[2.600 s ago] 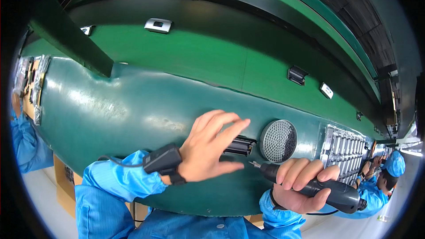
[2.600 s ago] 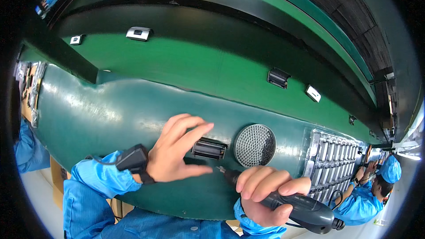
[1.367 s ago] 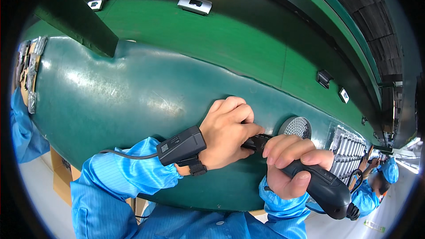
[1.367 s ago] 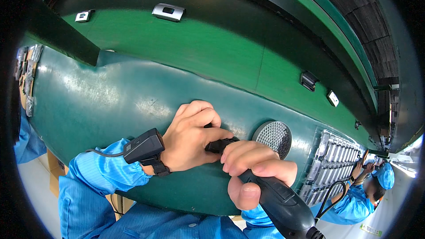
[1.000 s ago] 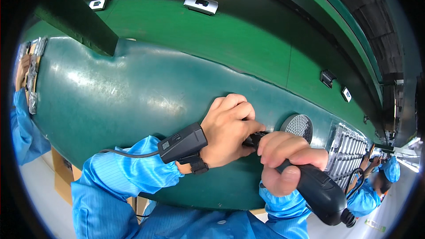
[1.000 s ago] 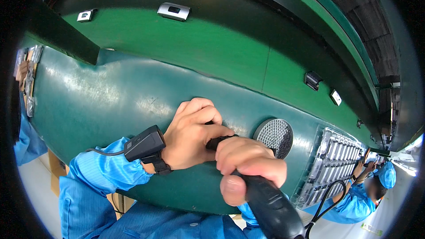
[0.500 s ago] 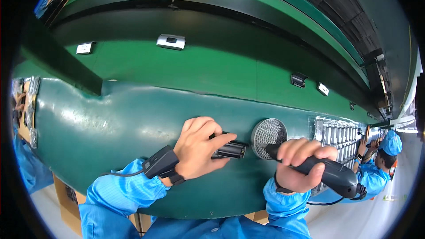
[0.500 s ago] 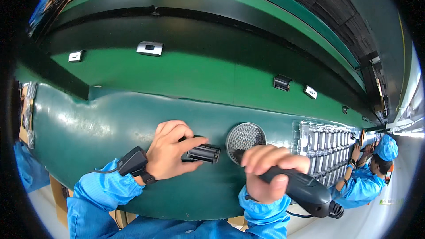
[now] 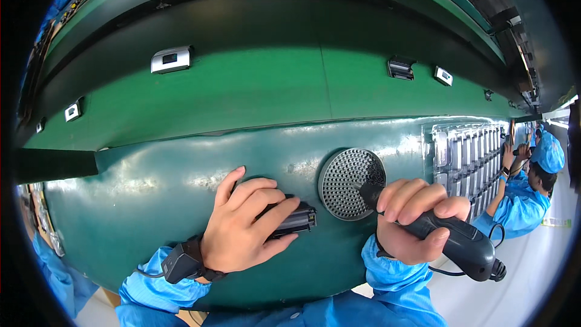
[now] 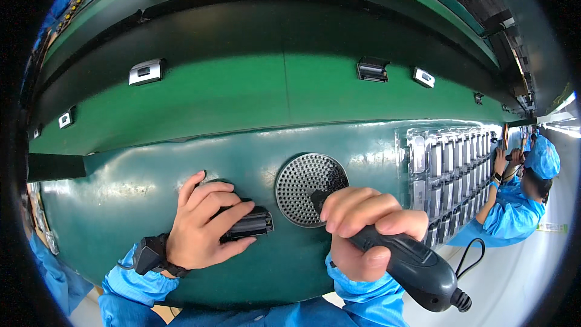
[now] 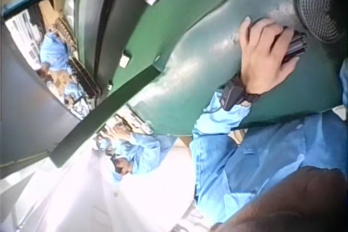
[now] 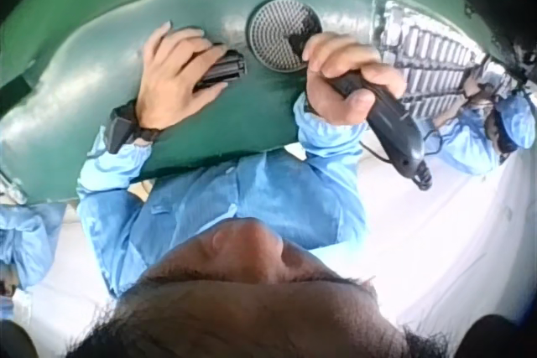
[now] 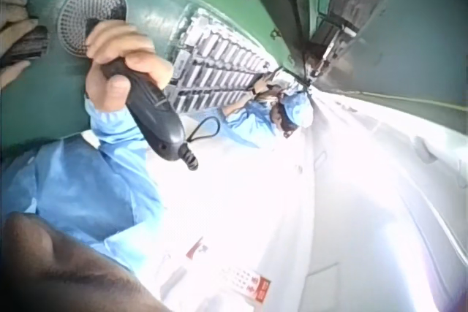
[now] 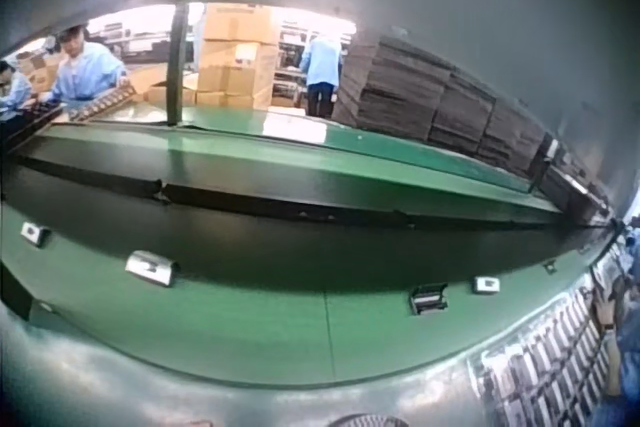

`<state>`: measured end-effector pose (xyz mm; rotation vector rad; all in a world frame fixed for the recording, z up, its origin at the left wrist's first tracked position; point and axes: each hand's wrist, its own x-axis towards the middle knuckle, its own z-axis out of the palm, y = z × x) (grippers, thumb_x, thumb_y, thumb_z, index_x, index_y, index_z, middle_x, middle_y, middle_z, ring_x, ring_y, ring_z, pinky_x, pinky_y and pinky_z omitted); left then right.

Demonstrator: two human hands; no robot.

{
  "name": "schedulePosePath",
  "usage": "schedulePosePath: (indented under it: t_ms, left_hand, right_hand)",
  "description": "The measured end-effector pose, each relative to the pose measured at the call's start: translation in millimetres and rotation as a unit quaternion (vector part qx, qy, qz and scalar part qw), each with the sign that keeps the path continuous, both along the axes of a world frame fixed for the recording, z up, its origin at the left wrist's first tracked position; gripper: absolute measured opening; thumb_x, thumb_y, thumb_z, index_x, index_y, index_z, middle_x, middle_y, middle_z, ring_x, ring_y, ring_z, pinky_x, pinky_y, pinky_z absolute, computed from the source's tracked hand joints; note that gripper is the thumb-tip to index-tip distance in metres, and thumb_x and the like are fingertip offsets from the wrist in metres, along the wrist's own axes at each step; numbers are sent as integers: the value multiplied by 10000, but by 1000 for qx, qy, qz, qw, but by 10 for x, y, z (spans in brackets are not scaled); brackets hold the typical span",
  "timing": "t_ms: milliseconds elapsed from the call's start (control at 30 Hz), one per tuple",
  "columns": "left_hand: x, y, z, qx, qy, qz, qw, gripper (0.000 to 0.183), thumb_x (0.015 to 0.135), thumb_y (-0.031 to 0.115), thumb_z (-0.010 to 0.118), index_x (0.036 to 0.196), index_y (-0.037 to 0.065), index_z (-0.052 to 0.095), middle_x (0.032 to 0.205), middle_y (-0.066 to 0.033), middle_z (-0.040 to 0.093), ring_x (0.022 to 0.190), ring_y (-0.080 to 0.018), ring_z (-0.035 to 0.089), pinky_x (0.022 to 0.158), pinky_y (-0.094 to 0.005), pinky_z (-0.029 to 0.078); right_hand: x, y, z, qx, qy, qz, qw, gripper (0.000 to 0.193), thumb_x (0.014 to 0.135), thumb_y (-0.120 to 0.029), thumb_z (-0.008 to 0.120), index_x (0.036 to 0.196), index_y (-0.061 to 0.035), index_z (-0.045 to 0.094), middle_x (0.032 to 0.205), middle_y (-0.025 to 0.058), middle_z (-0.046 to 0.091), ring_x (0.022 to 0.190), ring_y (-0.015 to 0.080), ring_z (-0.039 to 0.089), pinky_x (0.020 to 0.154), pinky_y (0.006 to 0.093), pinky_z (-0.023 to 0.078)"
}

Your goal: Assembling small black plastic housing components using an electric screwdriver on a factory assembly line.

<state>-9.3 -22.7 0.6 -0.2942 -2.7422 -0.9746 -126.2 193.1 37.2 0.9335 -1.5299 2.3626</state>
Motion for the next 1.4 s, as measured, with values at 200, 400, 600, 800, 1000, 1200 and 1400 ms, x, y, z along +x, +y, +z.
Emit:
schedulePosePath:
  t_ms: [200,400,600,800,1000,1200,1400]
  left_hand:
    - [10,-37,76,29,-34,9,999,557,615,283,905,1128,125,756,1091,-25,632,1133,-260,599,1125,-552,337]
    - [15,-60,80,44,-41,7,998,556,600,263,907,1121,134,761,1095,-23,633,1128,-263,602,1117,-556,346]
    - [42,-68,93,42,-39,7,998,547,605,253,901,1120,134,762,1092,-21,635,1135,-264,600,1116,-561,345]
    - [58,-76,114,46,-38,4,998,526,625,257,890,1122,139,764,1090,-20,637,1146,-258,595,1124,-558,336]
    - [119,-81,99,36,-20,4,999,533,634,253,885,1145,157,767,1093,-10,636,1171,-254,581,1128,-559,337]
    - [202,-162,91,46,-16,-3,999,533,662,233,880,1176,164,755,1069,-15,608,1192,-259,568,1135,-567,343]
    - [150,-131,31,62,-7,-18,998,538,680,225,878,1195,157,735,1084,-25,584,1210,-260,558,1137,-569,349]
  right_hand:
    - [-66,71,17,9,-3,-12,1000,382,1003,-415,644,1103,-119,426,760,109,555,625,251,571,559,434,509]
    - [-96,83,4,22,6,-19,1000,385,1004,-423,632,1114,-115,427,762,108,554,619,246,563,560,422,506]
    - [-111,33,7,29,-7,-29,999,384,1001,-419,634,1101,-113,424,744,110,548,594,239,544,555,417,497]
    - [-98,14,8,34,-14,-31,999,381,1006,-416,626,1083,-106,419,725,107,534,571,233,526,545,410,489]
    - [-110,-60,13,51,7,-24,998,340,1010,-363,630,1048,-102,416,705,106,527,554,216,523,528,389,492]
    - [-125,-107,136,-7,-26,-45,999,178,1033,-274,515,1107,-115,485,688,65,479,529,186,482,510,383,465]
    - [419,-126,354,6,-37,90,995,329,1018,-375,622,1081,-110,436,744,78,553,562,209,555,503,387,497]
